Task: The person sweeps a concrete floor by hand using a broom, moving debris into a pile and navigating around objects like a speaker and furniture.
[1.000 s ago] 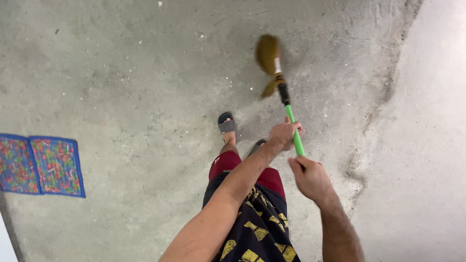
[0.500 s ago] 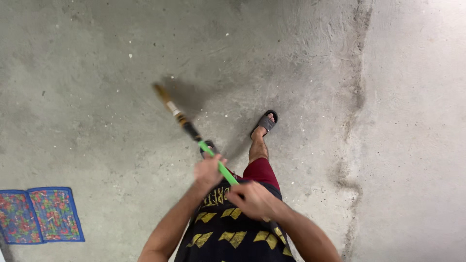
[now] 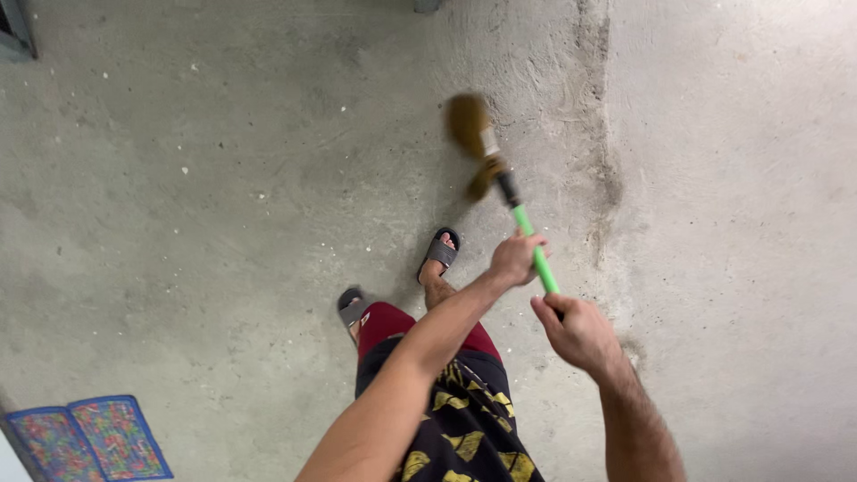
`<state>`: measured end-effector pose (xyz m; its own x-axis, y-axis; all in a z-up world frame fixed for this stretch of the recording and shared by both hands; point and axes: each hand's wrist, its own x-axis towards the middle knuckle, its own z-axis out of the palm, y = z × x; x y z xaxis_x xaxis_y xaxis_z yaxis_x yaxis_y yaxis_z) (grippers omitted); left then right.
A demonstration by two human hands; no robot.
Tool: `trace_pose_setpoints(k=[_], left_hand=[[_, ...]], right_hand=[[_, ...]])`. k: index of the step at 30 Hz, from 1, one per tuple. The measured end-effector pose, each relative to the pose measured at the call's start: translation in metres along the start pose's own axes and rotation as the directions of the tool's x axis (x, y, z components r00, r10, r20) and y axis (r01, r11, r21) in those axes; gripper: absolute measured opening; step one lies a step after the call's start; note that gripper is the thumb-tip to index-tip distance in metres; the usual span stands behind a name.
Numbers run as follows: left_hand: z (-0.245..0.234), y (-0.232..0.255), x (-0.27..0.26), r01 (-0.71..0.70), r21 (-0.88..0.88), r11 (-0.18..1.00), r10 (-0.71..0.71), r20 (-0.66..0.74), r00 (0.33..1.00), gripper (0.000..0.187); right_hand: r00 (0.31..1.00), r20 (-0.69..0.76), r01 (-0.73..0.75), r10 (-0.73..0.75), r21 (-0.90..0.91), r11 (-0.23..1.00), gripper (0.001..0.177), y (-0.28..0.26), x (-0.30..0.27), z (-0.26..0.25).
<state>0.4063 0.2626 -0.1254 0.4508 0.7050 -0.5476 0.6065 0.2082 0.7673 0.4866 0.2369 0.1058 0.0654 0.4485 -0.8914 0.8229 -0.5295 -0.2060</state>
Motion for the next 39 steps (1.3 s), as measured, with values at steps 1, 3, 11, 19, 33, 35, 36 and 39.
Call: trace_pose_setpoints(k=[1, 3, 11, 19, 33, 35, 36, 39], left_hand=[[-0.009, 0.019, 0.015, -0.029, 0.01, 1.0, 0.029, -0.007, 1.0, 0.029], [-0.028, 0.048, 0.027, -0.146, 0.047, 0.988, 0.148, -0.048, 0.988, 0.026], [-0.104, 0.094, -0.078, -0.323, 0.303, 0.897, 0.356, -0.059, 0.933, 0.027], [-0.178, -0.064, -0.049, 0.322, 0.447, 0.835, -0.255, -0.205, 0.945, 0.034], [-0.104, 0.156, 0.259, -0.197, 0.218, 0.956, 0.183, 0.083, 0.98, 0.023], [-0.109, 0.193, 0.267, -0.324, 0.235, 0.916, 0.29, 0.168, 0.942, 0.022], [-0.115, 0.207, 0.265, -0.378, 0.241, 0.894, 0.331, 0.214, 0.919, 0.022], [-0.137, 0.236, 0.219, -0.494, 0.313, 0.811, 0.472, 0.149, 0.869, 0.033]], right_hand=[[0.998, -0.039, 0.047, -0.048, -0.024, 0.999, 0.042, -0.001, 0.01, -0.009], [0.993, -0.064, 0.099, -0.101, -0.043, 0.994, 0.042, -0.003, 0.013, -0.026], [0.862, 0.174, 0.467, -0.477, 0.096, 0.879, 0.04, -0.005, -0.088, -0.069], [0.79, 0.229, 0.499, -0.569, 0.3, 0.813, 0.038, -0.099, 0.083, -0.058], [0.981, -0.138, 0.163, -0.138, 0.195, 0.967, 0.04, -0.045, 0.121, -0.267], [0.991, -0.113, 0.101, -0.077, 0.219, 0.971, 0.039, -0.041, 0.106, -0.285], [0.995, -0.091, 0.069, -0.049, 0.236, 0.969, 0.038, -0.038, 0.092, -0.291], [0.986, -0.032, 0.165, -0.163, 0.282, 0.945, 0.032, -0.026, 0.034, -0.305]])
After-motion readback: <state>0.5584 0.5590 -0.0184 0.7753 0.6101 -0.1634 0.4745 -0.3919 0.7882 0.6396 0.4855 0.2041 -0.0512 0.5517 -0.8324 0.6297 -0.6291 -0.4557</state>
